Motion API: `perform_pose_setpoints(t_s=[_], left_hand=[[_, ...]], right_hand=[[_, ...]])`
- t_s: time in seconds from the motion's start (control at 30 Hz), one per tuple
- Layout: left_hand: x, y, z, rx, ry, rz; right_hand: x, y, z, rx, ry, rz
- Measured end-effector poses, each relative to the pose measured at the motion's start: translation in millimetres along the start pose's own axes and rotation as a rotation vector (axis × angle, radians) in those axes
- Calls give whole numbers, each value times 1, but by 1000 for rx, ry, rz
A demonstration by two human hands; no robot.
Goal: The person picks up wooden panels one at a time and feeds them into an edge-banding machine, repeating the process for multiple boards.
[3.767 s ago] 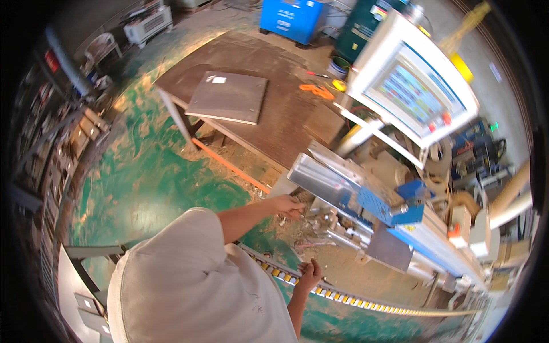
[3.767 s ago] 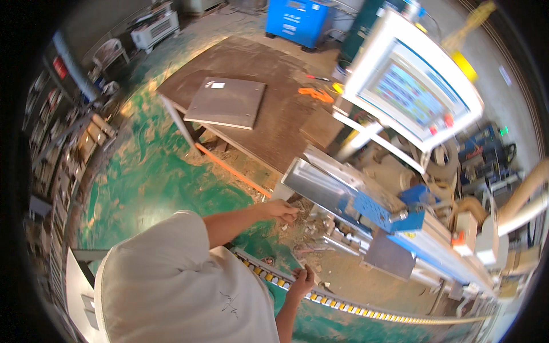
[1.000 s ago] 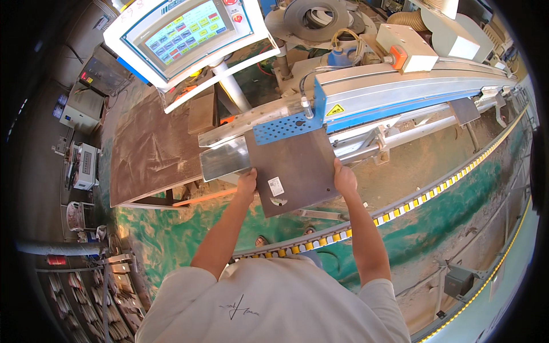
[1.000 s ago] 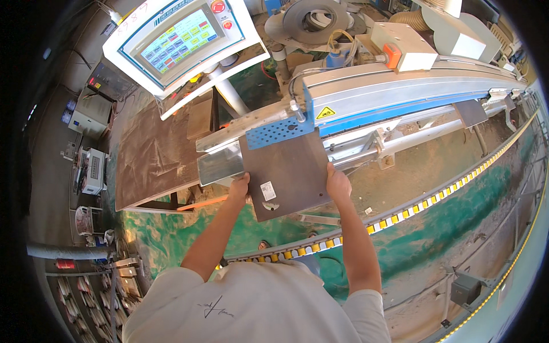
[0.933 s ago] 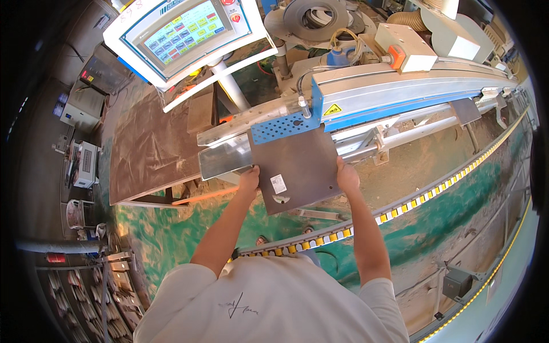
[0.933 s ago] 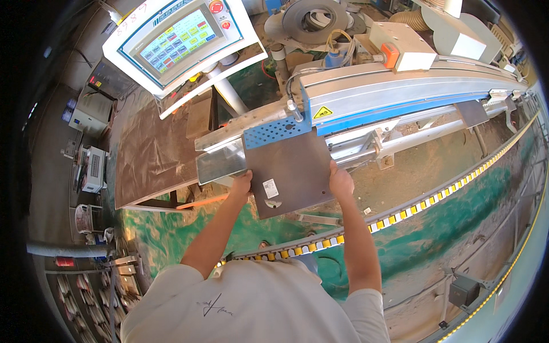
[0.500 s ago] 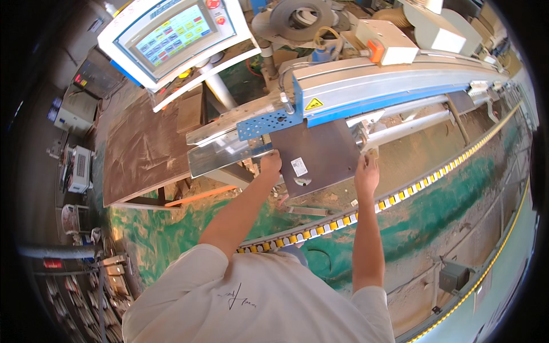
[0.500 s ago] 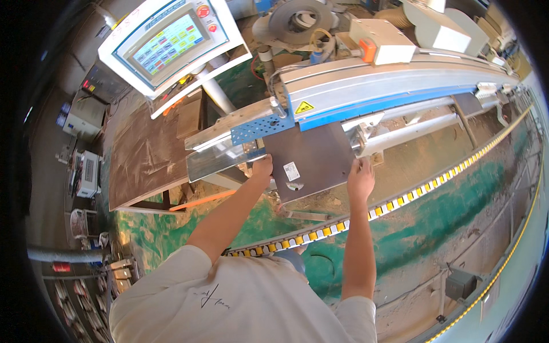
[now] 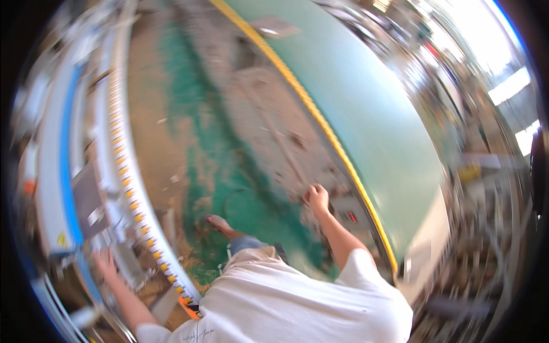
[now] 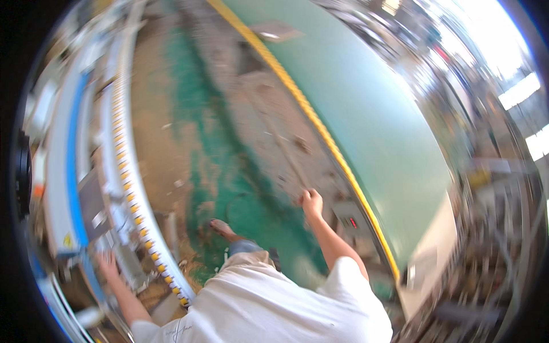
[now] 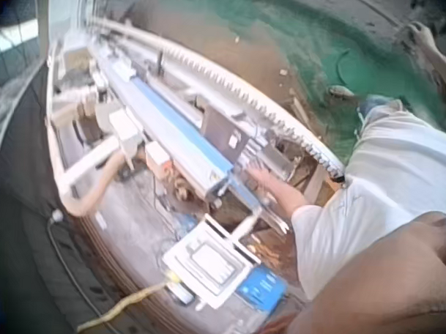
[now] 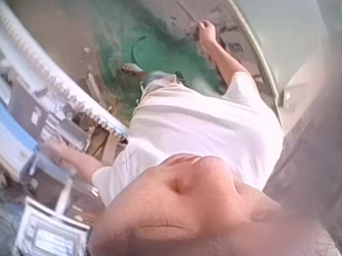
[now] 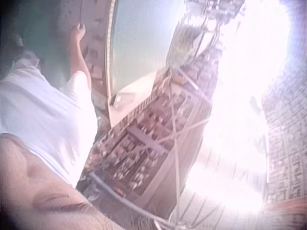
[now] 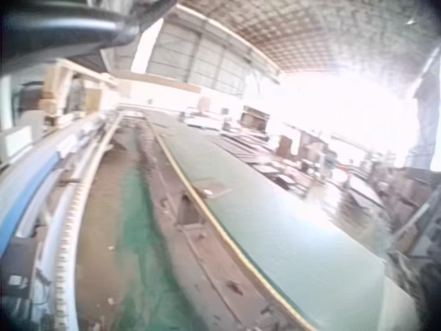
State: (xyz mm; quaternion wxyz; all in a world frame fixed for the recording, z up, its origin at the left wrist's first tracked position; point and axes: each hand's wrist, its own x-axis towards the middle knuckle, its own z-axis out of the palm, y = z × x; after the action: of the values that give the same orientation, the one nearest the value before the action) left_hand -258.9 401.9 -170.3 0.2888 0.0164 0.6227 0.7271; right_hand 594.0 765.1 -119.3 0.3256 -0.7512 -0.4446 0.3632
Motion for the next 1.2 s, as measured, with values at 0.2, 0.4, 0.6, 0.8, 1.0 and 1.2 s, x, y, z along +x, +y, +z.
perform_pose_setpoints(t_s=[0.2,0.4,0.6,0.8,1.0,1.2], left_hand=[[-148,-110,139,-629,-1212,-335],[-443,-164,314,334,-759,-493],[-492,-251,249,670,-685,-664],[-573,-297,189,830,-396,-778],[-774,-340,324,1294,-1260,-415],[-1099,-358,545,1224,-2213,-18]], right_hand=[[-148,156,-174,209,33,151],[-229,212,-312,328,310,248],[-215,342,-515,265,964,233],[-218,459,-642,-182,1258,657],[-211,535,-643,-464,997,538],[-239,545,-644,-374,992,345]])
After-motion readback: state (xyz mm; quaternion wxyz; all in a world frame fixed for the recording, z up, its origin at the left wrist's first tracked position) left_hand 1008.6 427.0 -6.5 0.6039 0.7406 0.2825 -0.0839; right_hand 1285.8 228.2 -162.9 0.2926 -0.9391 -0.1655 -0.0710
